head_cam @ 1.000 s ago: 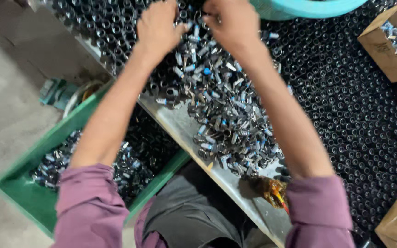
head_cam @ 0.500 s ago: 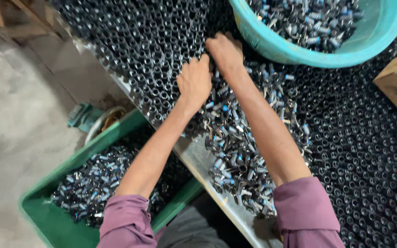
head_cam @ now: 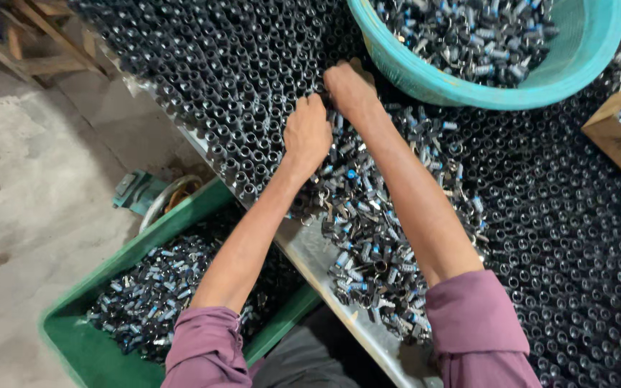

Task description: The person assembles small cylindrical key components by inserting metal pins into them and applying adhesive with a brush. They handle the parts one at a time, occasionally sorting larger batches on the table, and place finished units into a green bin.

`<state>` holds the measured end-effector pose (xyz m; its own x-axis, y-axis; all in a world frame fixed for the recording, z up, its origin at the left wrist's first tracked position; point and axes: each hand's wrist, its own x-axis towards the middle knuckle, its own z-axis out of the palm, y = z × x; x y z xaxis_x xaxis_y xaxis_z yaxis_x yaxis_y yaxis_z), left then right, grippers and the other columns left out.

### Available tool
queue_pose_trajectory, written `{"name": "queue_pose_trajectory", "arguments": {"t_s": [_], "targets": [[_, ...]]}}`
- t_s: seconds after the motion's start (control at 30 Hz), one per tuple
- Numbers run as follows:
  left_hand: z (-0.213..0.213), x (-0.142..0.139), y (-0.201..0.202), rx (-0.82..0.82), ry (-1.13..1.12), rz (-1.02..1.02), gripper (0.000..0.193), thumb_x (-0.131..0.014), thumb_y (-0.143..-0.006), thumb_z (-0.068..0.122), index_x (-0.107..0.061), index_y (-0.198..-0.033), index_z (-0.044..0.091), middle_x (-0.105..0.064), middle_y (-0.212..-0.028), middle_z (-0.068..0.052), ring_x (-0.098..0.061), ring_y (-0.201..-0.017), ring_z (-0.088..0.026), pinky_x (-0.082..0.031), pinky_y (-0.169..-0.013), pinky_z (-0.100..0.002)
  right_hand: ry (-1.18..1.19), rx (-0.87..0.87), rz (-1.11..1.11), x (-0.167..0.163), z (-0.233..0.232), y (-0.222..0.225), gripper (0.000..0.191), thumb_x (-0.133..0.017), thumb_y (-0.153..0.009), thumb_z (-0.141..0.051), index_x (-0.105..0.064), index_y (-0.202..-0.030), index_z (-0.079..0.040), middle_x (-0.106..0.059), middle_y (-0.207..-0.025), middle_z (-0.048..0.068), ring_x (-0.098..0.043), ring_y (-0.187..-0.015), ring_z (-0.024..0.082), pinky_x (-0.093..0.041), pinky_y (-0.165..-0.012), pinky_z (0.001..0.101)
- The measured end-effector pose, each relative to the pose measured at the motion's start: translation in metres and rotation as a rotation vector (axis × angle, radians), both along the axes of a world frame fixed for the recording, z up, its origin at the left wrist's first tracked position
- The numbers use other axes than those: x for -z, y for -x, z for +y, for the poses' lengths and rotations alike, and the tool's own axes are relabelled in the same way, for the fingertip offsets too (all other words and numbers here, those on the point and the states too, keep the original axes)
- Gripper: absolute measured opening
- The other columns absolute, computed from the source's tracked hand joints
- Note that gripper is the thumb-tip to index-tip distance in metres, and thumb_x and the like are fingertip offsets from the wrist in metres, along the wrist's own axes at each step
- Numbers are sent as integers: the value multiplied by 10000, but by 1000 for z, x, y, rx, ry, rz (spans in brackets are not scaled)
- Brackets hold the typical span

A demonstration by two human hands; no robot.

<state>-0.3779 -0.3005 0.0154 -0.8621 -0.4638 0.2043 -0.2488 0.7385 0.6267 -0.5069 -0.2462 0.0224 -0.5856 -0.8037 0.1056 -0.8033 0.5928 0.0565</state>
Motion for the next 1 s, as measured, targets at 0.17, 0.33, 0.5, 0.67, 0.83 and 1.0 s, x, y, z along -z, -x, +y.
{"name": "queue_pose_trajectory", "arguments": {"t_s": [0.17,0.33,0.5,0.67,0.83,1.0], "targets": [[-3,3,3,16,1,12,370,-767,-812,82,-539,-1087,-14,-609,-1117,-257,-648,-990,-469,-533,-834,-537,-68,-10,57,-5,-4,-1,227,-817,-685,-46,-777,-884,-148,-687,-1069,87,-624,-1091,326,-581,-825,426],[-3,5,4,11,-16,8,419,-784,-786,86,-526,-1098,-19,-614,-1103,-253,-634,-998,-474,-516,-827,-550,-9,-59,41,-16,-2,-4,198,-823,-707,-79,-789,-874,-180,-687,-1074,79,-615,-1088,323,-579,-787,430],[-4,8,4,20,-20,43,383,-784,-798,83,-540,-1078,-9,-629,-1062,-237,-631,-991,-461,-504,-841,-543,-12,4,31,-15,-6,-8,95,-829,-785,-175,-780,-851,-127,-686,-1040,131,-635,-1042,341,-581,-777,450],[-5,12,3,32,-24,92,345,-772,-798,77,-567,-1065,0,-631,-1046,-233,-627,-984,-456,-498,-847,-535,222,101,-198,-15,-4,-6,131,-800,-742,-80,-795,-849,-155,-742,-1020,108,-706,-977,331,-571,-825,464],[-4,18,5,12,-30,94,292,-712,-805,41,-566,-1050,-23,-653,-1019,-263,-635,-952,-475,-496,-820,-557,234,244,-329,-9,-6,-4,189,-794,-675,-88,-799,-850,-161,-759,-945,114,-725,-923,339,-572,-819,459],[-7,20,11,-39,-20,23,218,-698,-836,50,-591,-996,-50,-692,-909,-286,-687,-887,-479,-540,-796,-561,120,250,-291,-6,-11,-2,221,-828,-680,-222,-785,-885,-152,-744,-934,165,-722,-890,395,-576,-784,504]]}}
